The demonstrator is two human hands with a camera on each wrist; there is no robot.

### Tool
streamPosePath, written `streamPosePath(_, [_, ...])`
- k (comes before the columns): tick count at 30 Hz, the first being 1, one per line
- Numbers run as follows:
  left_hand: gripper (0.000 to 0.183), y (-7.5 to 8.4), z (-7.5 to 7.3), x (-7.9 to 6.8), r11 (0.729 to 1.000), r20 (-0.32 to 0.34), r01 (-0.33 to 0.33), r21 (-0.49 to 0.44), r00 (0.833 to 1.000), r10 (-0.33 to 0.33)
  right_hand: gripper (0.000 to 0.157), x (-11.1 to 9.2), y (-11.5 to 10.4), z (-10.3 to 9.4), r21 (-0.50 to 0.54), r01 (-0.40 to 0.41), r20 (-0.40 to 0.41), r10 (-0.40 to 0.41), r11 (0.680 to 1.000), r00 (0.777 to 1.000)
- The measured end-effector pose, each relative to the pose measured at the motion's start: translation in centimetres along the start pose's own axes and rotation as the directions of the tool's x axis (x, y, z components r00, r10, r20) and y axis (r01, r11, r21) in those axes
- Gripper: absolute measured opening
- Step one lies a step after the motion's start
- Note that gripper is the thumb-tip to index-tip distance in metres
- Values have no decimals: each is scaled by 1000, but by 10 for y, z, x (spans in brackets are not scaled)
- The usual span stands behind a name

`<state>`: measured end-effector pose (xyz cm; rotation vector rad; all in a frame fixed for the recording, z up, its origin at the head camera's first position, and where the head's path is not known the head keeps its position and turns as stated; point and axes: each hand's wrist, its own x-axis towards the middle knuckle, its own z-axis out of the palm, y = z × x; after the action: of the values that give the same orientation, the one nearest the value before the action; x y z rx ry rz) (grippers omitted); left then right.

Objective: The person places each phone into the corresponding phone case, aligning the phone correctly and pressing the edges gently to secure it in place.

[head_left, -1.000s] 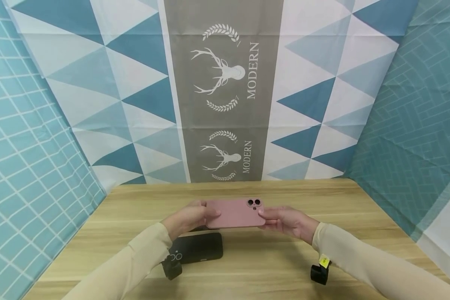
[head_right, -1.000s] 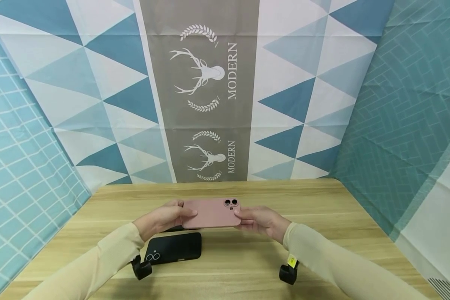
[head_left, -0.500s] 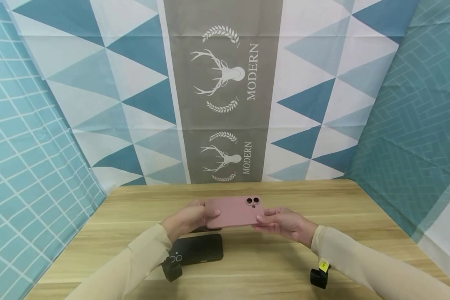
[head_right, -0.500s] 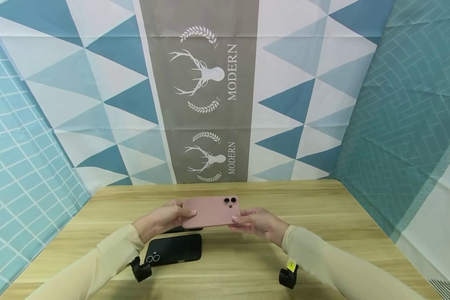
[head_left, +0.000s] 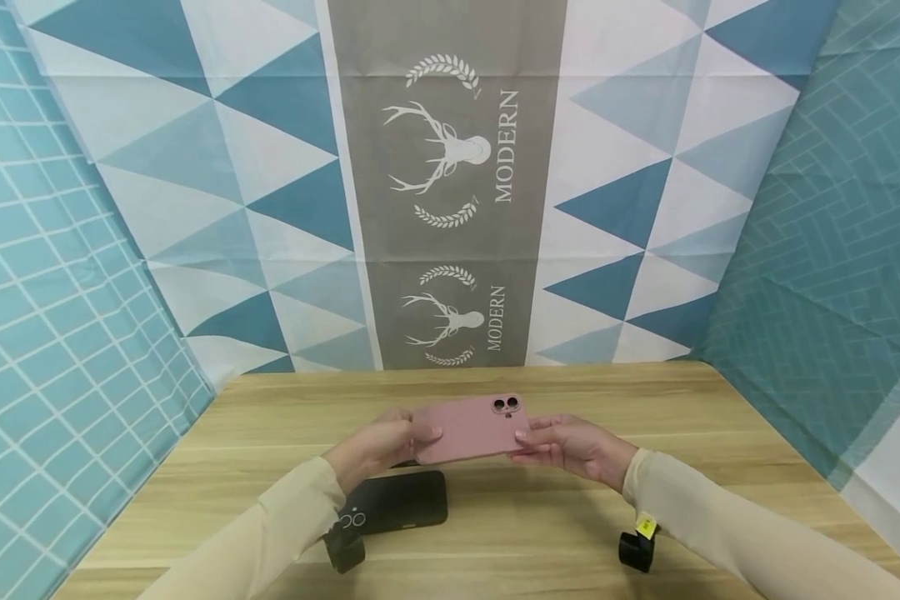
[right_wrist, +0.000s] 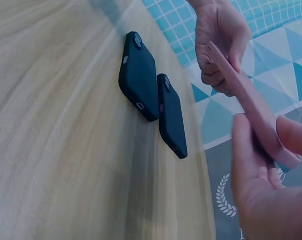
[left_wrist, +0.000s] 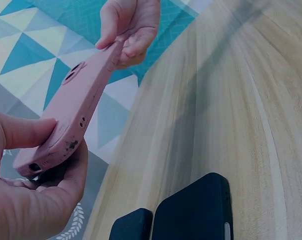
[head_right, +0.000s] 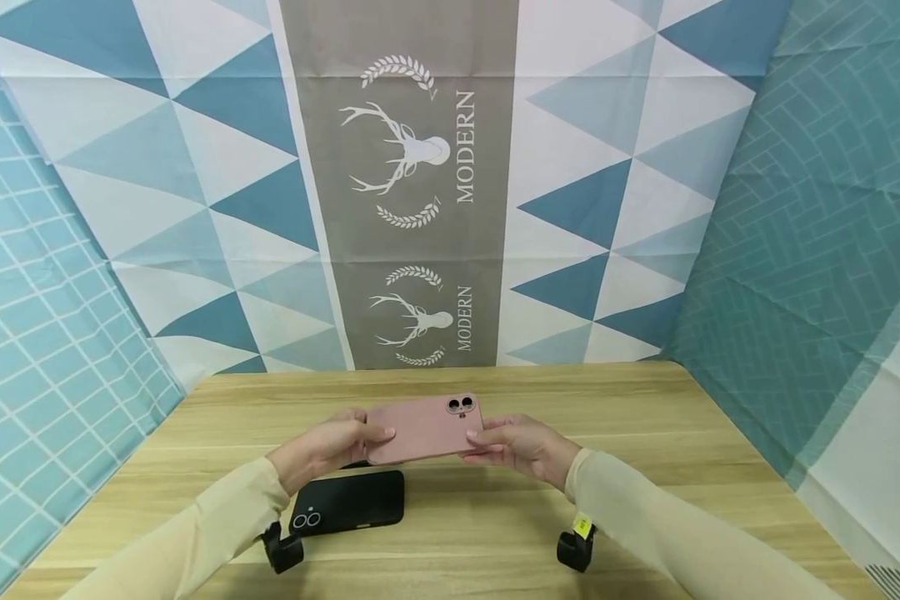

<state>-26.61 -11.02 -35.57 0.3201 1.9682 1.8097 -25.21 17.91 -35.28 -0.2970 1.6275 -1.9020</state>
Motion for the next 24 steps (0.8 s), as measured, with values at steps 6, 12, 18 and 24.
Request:
streamPosePath(6, [30,-2,1,-2,1000,44,-17,-18,999,18,47,4,-5,-3,-103,-24,-40,20,994,999])
streamPosePath(12, [33,-1,3,-5,1000,75,9,11,997,-10,41,5,-11,-9,-106,-45,-59,39,993,998])
streamPosePath(18, [37,1,4,-10,997,83,18,69,996,-24,36,4,-12,-12,-149,-59,18,63,987,998])
streamPosePath(24, [39,0,4,-12,993,123,16,114,992,-30,13,3,-13,-11,-195,-136,174,171,971,970])
